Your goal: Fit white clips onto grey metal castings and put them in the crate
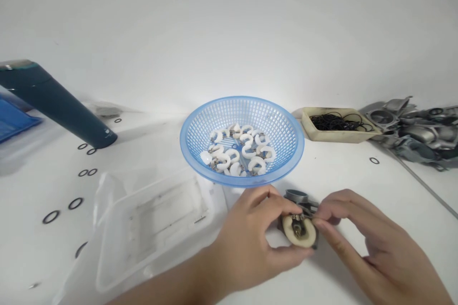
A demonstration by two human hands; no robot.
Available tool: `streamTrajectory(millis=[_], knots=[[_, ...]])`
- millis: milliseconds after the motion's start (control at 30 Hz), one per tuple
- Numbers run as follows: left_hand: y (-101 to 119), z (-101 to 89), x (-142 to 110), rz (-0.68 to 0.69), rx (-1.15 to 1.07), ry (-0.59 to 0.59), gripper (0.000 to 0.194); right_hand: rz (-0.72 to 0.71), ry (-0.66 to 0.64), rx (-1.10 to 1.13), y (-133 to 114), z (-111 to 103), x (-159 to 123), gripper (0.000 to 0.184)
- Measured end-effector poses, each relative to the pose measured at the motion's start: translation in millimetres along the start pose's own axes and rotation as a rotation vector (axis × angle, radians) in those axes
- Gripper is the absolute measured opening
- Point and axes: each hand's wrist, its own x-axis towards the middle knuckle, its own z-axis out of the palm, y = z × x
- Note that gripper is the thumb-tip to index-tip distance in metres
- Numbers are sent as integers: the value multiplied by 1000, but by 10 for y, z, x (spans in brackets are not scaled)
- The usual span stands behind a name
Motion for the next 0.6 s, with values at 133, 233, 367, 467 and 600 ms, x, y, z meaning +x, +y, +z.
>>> streamTrajectory(millis=[133,233,367,467,600], knots=[[1,-35,28,-21,-32,-26,55,48,-1,50,-64,19,-6,11],[-6,-47,36,-6,-50,-36,54,139,28,115,-148,57,-17,19],[-25,-51,27,-9,-77,-39,56,188,42,178,-230,80,-14,20],[-30,-55,14,-28,-82,-25,59,203,40,191,-242,79,-6,20],[-31,-57,0,-29,-72,-12,59,215,44,203,-235,92,-6,23]])
